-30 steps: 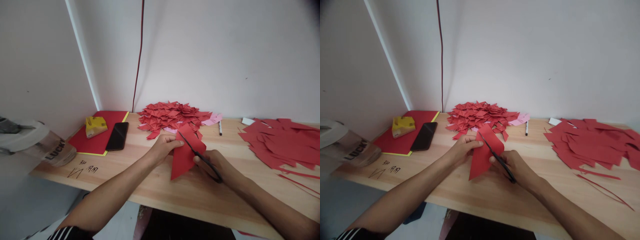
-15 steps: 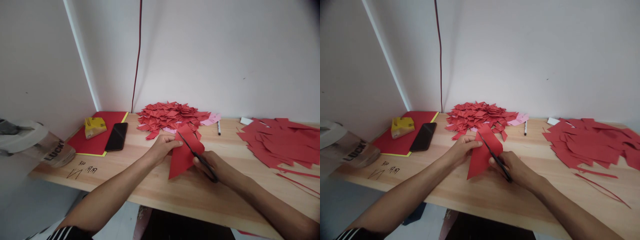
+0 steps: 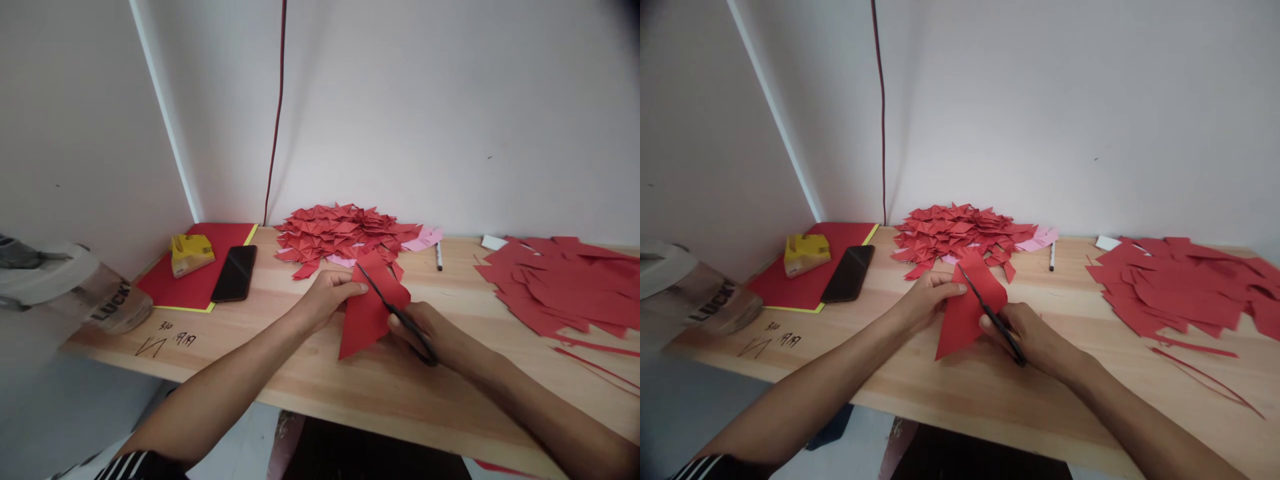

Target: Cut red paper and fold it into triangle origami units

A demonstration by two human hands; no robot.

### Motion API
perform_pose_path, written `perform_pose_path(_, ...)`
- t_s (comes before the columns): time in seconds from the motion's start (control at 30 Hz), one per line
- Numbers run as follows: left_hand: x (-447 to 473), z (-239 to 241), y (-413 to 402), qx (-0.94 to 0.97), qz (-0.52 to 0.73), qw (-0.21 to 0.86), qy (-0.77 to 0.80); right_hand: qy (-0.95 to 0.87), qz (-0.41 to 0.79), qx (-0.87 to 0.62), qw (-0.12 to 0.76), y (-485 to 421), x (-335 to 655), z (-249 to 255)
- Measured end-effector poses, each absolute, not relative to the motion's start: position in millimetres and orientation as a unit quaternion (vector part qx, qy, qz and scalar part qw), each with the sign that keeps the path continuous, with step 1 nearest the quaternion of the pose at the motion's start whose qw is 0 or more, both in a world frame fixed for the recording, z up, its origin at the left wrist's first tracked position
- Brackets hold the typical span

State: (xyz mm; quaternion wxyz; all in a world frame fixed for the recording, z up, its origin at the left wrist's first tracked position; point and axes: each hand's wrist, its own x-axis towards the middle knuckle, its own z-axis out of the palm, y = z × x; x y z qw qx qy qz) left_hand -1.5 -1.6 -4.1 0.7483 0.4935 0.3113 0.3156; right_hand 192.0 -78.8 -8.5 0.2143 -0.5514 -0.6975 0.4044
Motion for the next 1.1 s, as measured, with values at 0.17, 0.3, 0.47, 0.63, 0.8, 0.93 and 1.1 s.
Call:
perform_pose_path(0.17,-1.6,-4.6,-1.4,0.494,0.312,0.751,0.309,-0.713,0.381,-0.543,0.230,-81.3,189.5,-1.1)
perform_pose_path(0.3,-1.6,-5.3,-1.0,0.498,0.310,0.747,0.313,-0.700,0.401,-0.550,0.217,-82.6,187.3,2.1)
perform_pose_path(0.47,-1.4,-4.8,-2.2,0.507,0.302,0.746,0.309,-0.692,0.404,-0.553,0.228,-81.5,187.9,-2.3)
perform_pose_path(0.63,-1.8,-6.7,-1.8,0.511,0.297,0.744,0.310,-0.687,0.395,-0.560,0.241,-81.9,185.5,-1.1)
perform_pose_path(0.8,-1.0,-8.6,-0.8,0.515,0.295,0.741,0.313,-0.675,0.388,-0.582,0.234,-82.6,182.1,3.1)
perform_pose_path(0.93,-0.5,-7.9,-1.3,0.510,0.297,0.745,0.311,-0.668,0.384,-0.590,0.241,-83.1,179.2,6.9)
perform_pose_path(1.1,-0.4,-6.5,-2.0,0.503,0.299,0.749,0.313,-0.667,0.384,-0.588,0.246,-83.1,179.1,4.7)
